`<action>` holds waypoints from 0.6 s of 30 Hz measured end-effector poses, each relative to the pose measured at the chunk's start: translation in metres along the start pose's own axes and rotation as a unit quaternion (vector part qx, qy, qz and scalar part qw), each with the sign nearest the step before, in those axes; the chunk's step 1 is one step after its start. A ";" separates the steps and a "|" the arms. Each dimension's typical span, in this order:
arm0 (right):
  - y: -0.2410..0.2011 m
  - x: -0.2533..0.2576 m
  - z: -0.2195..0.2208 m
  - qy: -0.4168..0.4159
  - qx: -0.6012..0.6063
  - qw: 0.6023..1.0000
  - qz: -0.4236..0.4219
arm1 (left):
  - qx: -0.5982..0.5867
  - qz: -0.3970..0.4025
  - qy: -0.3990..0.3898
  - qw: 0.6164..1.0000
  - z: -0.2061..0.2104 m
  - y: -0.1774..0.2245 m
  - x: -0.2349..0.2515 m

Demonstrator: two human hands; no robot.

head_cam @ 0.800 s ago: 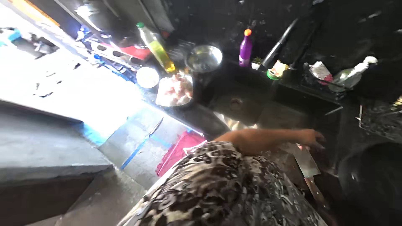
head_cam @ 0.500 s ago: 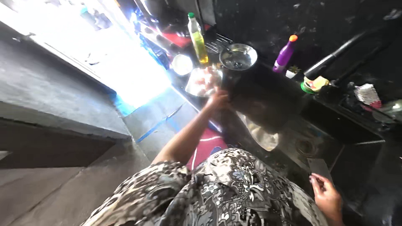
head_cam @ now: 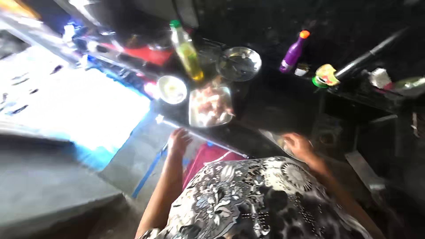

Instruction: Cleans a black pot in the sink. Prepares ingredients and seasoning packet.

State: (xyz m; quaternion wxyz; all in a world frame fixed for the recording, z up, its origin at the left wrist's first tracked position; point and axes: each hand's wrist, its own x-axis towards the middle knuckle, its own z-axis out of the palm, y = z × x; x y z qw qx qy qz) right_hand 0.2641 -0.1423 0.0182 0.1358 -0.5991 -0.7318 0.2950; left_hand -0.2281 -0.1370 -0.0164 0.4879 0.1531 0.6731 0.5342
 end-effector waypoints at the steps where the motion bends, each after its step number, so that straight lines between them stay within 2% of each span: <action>1: -0.002 0.005 -0.003 -0.002 -0.010 0.999 0.036 | 0.008 0.007 -0.005 1.000 -0.007 0.004 0.012; 4: 0.014 0.000 -0.007 0.054 -0.004 0.990 0.133 | 0.056 0.012 -0.061 0.997 -0.016 0.020 0.036; 7: 0.036 -0.024 -0.017 0.105 0.029 0.972 0.209 | 0.091 -0.010 -0.111 0.990 -0.006 0.024 0.045; 11: 0.063 -0.058 -0.038 0.162 0.055 0.935 0.310 | 0.067 -0.043 -0.104 0.991 0.022 0.011 0.044; 15: 0.106 -0.060 -0.052 0.154 0.062 0.925 0.341 | 0.042 -0.035 -0.097 0.994 0.048 -0.004 0.037; 18: 0.148 -0.033 -0.053 0.111 0.071 0.930 0.344 | -0.010 -0.019 -0.057 0.998 0.062 -0.008 0.033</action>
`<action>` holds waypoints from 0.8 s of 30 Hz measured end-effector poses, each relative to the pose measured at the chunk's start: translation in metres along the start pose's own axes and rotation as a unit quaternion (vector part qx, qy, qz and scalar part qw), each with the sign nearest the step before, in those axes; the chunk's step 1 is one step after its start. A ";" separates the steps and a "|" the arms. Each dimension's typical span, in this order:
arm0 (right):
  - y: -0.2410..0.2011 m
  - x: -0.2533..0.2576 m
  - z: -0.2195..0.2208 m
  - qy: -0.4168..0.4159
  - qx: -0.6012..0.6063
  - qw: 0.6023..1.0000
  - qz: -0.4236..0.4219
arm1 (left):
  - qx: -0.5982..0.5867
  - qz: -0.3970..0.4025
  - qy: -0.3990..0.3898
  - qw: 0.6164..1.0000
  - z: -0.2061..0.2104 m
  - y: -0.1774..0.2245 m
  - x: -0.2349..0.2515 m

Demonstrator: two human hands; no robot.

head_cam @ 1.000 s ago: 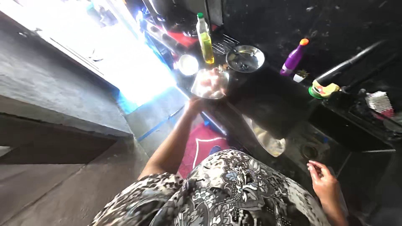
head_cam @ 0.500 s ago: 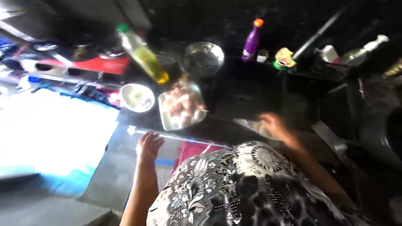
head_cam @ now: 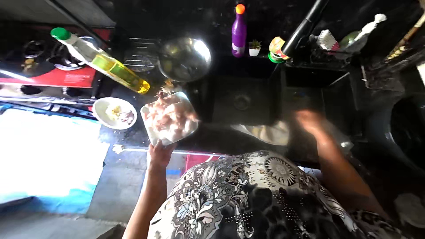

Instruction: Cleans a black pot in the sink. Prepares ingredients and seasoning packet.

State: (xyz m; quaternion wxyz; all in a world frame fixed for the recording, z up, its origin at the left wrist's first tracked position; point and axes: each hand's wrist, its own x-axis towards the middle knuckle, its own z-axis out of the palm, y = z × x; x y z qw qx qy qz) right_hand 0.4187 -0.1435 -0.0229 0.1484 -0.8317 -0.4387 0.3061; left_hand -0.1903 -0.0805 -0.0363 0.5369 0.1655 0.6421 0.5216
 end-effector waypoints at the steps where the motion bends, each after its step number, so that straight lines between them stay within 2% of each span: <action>1: 0.001 0.016 0.003 -0.018 -0.007 1.000 0.008 | -0.016 0.005 0.007 1.000 0.001 -0.001 0.001; 4: 0.000 0.065 0.009 -0.070 -0.055 0.995 0.039 | -0.045 0.008 0.042 0.998 0.008 -0.003 -0.004; 8: 0.001 0.101 0.018 -0.136 -0.188 0.968 0.089 | -0.067 0.003 0.081 0.994 0.015 -0.019 -0.024; 11: 0.010 0.119 0.029 -0.136 -0.184 0.969 0.091 | -0.081 -0.001 0.091 0.992 0.017 -0.032 -0.042; 18: 0.032 0.172 0.055 -0.193 -0.321 0.927 -0.011 | -0.076 -0.030 0.099 0.992 0.021 -0.052 -0.079; 20: 0.035 0.178 0.059 -0.217 -0.318 0.922 -0.048 | -0.074 -0.030 0.087 0.993 0.024 -0.053 -0.084; 24: 0.038 0.173 0.063 -0.201 -0.286 0.935 -0.060 | -0.076 -0.040 0.084 0.993 0.033 -0.055 -0.086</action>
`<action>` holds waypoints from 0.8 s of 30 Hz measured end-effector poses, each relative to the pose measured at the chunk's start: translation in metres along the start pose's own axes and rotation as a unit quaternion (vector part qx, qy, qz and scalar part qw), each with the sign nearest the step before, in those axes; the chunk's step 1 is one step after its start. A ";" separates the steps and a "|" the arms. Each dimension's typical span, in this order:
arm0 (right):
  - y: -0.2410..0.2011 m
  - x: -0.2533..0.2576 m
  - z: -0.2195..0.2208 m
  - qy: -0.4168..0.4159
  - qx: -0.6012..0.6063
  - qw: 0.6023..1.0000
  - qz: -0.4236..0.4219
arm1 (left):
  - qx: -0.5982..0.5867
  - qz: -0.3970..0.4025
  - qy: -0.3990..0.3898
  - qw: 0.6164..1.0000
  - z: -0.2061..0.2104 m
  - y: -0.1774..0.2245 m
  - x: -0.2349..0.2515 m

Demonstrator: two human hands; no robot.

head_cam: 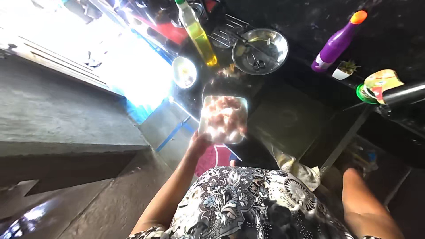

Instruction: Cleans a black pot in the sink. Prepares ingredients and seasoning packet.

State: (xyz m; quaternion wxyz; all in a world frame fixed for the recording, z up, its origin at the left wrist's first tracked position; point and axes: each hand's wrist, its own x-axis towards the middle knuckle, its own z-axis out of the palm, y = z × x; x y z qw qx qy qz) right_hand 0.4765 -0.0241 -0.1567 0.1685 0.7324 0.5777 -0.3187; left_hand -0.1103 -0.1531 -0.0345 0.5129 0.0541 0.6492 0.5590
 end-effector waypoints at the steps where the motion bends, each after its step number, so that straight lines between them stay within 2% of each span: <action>1: -0.003 -0.005 -0.001 0.008 0.002 1.000 -0.001 | -0.003 0.000 -0.002 1.000 0.002 -0.001 0.001; 4: 0.001 -0.005 0.006 0.058 0.054 0.997 0.004 | 0.000 -0.003 -0.003 1.000 0.009 0.006 0.001; 6: 0.007 -0.003 0.011 0.112 0.118 0.986 0.036 | 0.004 -0.003 0.001 1.000 0.013 0.009 0.004; 9: -0.001 -0.021 -0.005 0.202 0.261 0.938 0.109 | 0.003 -0.004 0.005 1.000 0.015 0.011 0.015; 11: -0.006 -0.039 -0.023 0.244 0.319 0.907 0.124 | 0.000 -0.010 0.003 1.000 0.016 0.013 0.021; 14: -0.002 -0.056 -0.056 0.277 0.248 0.923 0.102 | 0.001 -0.006 -0.008 1.000 0.019 0.018 0.024; 17: -0.006 -0.081 -0.072 0.314 0.242 0.916 0.065 | 0.005 0.002 -0.032 0.999 0.024 0.027 0.021; 24: -0.031 -0.136 -0.067 0.364 0.237 0.898 0.069 | 0.007 -0.019 -0.084 0.996 0.062 0.050 0.039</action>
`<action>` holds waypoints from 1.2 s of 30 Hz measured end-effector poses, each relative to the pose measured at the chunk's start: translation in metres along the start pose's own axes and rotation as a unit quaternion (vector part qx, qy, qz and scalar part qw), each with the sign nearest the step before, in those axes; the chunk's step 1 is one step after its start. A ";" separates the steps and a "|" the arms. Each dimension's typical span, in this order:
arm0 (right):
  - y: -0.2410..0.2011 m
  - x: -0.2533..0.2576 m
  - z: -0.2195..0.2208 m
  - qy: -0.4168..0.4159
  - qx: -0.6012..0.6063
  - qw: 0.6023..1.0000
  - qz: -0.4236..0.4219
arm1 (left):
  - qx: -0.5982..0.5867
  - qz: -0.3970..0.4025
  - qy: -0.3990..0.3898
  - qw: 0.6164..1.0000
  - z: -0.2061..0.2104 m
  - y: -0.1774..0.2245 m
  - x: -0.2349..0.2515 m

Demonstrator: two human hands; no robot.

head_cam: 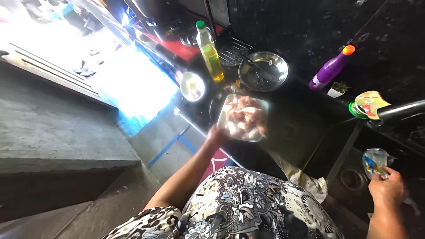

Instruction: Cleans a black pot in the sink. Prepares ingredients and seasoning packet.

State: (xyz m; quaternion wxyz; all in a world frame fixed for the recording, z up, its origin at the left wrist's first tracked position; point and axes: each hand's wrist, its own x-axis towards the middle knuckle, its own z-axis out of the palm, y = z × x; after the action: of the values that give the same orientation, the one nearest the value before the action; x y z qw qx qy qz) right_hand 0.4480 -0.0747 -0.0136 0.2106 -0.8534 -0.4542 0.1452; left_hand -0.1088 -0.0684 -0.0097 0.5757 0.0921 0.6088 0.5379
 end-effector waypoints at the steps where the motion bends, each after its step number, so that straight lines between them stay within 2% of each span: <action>1: -0.004 -0.008 -0.001 0.006 -0.003 1.000 -0.001 | 0.000 0.001 -0.012 1.000 0.008 0.005 0.007; 6: -0.031 -0.050 0.000 0.024 -0.024 0.999 -0.006 | -0.009 0.004 -0.088 0.996 0.054 0.038 0.065; 10: -0.060 -0.078 0.006 0.044 -0.040 0.997 -0.055 | -0.031 -0.001 -0.138 0.990 0.096 0.064 0.111; 14: -0.097 -0.104 0.015 0.053 -0.045 0.994 -0.087 | -0.045 0.009 -0.141 0.989 0.130 0.070 0.145; 17: -0.126 -0.123 0.021 0.078 -0.045 0.988 -0.123 | -0.063 -0.018 -0.129 0.989 0.149 0.069 0.165; 20: -0.148 -0.139 0.028 0.099 -0.044 0.979 -0.170 | -0.078 -0.027 -0.123 0.989 0.158 0.069 0.175; 24: -0.166 -0.159 0.036 0.111 -0.051 0.974 -0.193 | -0.084 -0.024 -0.122 0.989 0.164 0.069 0.176; 29: -0.176 -0.174 0.048 0.111 -0.043 0.968 -0.219 | 0.009 -0.020 -0.105 0.994 0.170 0.075 0.176; 32: -0.188 -0.179 0.051 0.117 -0.043 0.958 -0.259 | 0.198 -0.008 -0.078 0.977 0.169 0.087 0.166; 33: -0.194 -0.180 0.051 0.113 -0.042 0.956 -0.269 | 0.226 -0.008 -0.079 0.971 0.169 0.090 0.164; 36: -0.211 -0.179 0.050 0.103 -0.047 0.946 -0.305 | 0.197 -0.010 -0.087 0.976 0.167 0.094 0.156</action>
State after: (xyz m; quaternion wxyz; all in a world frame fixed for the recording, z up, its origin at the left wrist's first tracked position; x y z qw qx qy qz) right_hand 0.1772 -0.1080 0.0566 0.2503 -0.6933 -0.6749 -0.0357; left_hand -0.0728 0.1753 0.0086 0.6023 0.2444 0.6514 0.3913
